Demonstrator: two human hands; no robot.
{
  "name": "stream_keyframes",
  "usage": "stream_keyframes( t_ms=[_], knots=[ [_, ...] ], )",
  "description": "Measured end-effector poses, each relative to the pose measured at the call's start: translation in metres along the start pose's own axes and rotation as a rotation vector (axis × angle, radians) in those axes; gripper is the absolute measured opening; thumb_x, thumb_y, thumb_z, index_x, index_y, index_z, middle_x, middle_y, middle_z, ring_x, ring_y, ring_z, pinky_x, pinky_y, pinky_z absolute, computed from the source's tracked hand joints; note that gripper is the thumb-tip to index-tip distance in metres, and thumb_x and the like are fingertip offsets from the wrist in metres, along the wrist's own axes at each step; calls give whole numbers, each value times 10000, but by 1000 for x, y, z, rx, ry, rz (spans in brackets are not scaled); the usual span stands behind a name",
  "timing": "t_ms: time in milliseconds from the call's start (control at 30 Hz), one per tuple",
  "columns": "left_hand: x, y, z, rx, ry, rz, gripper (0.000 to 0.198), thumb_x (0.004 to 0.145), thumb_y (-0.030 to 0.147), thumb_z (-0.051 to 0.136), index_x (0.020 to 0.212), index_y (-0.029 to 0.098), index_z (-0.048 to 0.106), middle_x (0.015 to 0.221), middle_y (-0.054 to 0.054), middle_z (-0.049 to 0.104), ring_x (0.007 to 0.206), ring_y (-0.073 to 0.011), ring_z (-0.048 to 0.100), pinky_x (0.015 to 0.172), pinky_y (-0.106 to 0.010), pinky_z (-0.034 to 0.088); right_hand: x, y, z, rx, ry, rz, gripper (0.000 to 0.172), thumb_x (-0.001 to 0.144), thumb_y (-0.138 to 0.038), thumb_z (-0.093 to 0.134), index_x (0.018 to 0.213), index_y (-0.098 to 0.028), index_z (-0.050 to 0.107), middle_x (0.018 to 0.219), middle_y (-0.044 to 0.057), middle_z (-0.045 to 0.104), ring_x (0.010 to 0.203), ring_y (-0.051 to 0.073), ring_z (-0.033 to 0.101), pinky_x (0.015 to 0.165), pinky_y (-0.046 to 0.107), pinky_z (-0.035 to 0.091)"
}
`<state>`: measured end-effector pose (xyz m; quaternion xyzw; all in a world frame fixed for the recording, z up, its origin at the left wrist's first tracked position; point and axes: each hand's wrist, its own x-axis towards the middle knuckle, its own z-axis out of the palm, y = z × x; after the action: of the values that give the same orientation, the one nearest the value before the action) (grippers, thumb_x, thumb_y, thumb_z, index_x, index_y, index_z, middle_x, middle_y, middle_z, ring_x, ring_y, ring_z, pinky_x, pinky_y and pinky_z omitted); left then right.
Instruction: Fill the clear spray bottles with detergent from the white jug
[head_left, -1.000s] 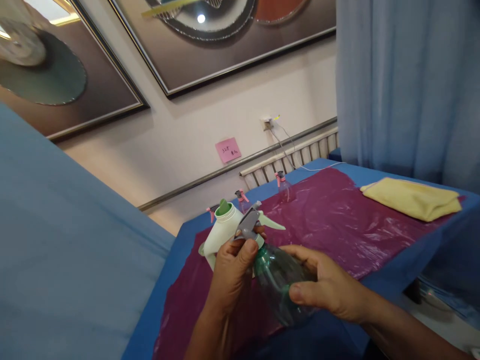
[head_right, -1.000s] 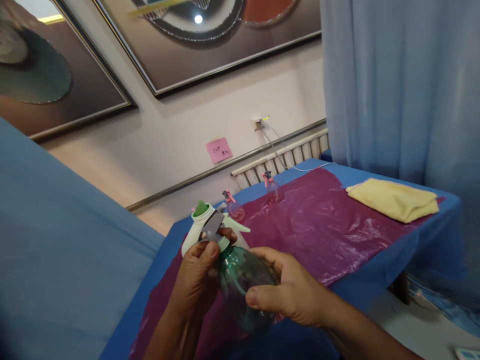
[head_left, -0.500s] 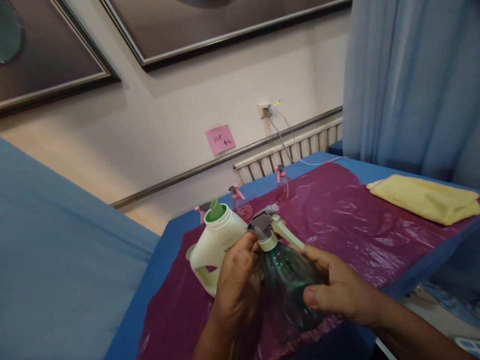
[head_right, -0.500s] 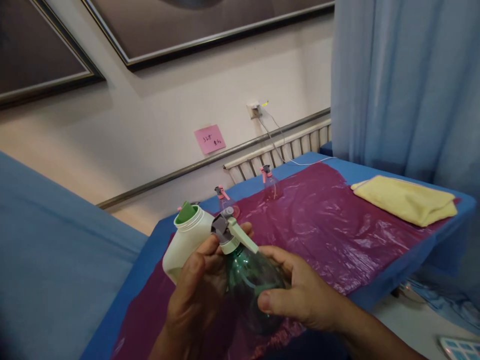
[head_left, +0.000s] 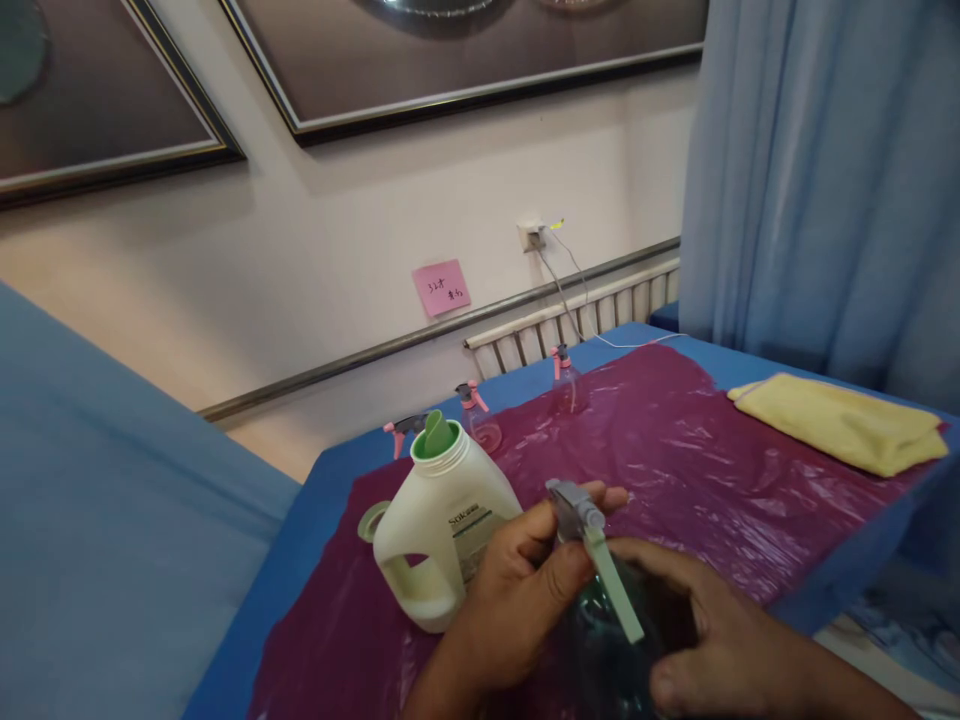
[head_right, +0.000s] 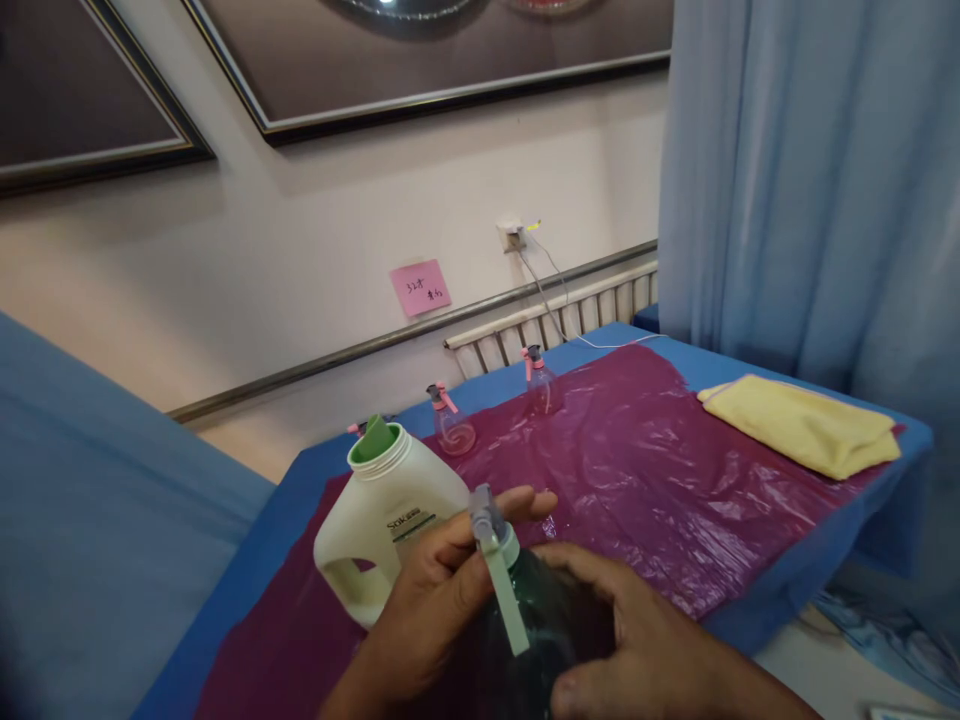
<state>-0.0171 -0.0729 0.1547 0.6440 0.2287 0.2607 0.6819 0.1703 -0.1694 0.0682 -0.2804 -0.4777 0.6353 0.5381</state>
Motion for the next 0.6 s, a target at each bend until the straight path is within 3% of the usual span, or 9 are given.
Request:
stream_keyframes(
  t_ms=[100, 200, 267, 367, 467, 533, 600],
  knots=[
    [0, -6, -4, 29, 57, 25, 659, 844, 575, 923, 1401, 258, 770, 1314, -124, 796, 1242, -313, 719, 1060, -393, 551, -2, -2, 0, -57, 10, 4, 762, 717, -385, 995, 1425, -330, 719, 1365, 59, 749, 1336, 360, 665, 1194, 525, 470],
    [4, -11, -4, -37, 173, 23, 641, 733, 516, 1016, 1264, 224, 807, 1184, -107, 813, 1138, -277, 739, 995, -341, 562, 0, 1, 0, -91, 38, -2, 779, 721, -412, 989, 1443, -335, 707, 1375, 69, 750, 1352, 372, 660, 1175, 528, 487],
    [6, -13, -2, -91, 178, 6, 632, 737, 519, 1014, 1238, 196, 805, 1204, -131, 813, 1103, -275, 754, 946, -326, 576, 1, 4, 0, -99, 51, -2, 813, 714, -431, 995, 1463, -342, 690, 1376, 74, 753, 1354, 377, 662, 1150, 523, 509],
    [6, -11, -2, -153, 131, -38, 695, 845, 607, 912, 1369, 178, 754, 1231, -172, 814, 1011, -273, 788, 883, -339, 603, 3, 8, -1, -118, 61, 11, 848, 722, -475, 995, 1491, -346, 661, 1413, 86, 741, 1385, 384, 648, 1152, 529, 516],
    [1, -11, -6, -112, 147, 10, 704, 924, 623, 830, 1473, 201, 704, 1357, -188, 781, 1168, -315, 776, 1022, -407, 604, 6, 7, -9, -217, 85, -23, 841, 759, -500, 975, 1510, -339, 633, 1467, 100, 715, 1427, 379, 625, 1205, 550, 480],
    [-7, -14, -12, -64, 223, 97, 690, 929, 612, 827, 1491, 234, 697, 1478, -178, 727, 1337, -337, 713, 1149, -447, 559, 14, 2, -21, -286, 137, -83, 811, 787, -495, 958, 1506, -332, 620, 1488, 112, 704, 1430, 373, 628, 1205, 555, 487],
    [-17, -18, -18, -6, 320, 149, 653, 937, 602, 818, 1473, 247, 710, 1507, -172, 713, 1381, -340, 693, 1193, -468, 540, 30, -7, -37, -338, 226, -147, 743, 825, -476, 936, 1479, -320, 620, 1490, 124, 707, 1399, 357, 658, 1175, 540, 524]
  ],
)
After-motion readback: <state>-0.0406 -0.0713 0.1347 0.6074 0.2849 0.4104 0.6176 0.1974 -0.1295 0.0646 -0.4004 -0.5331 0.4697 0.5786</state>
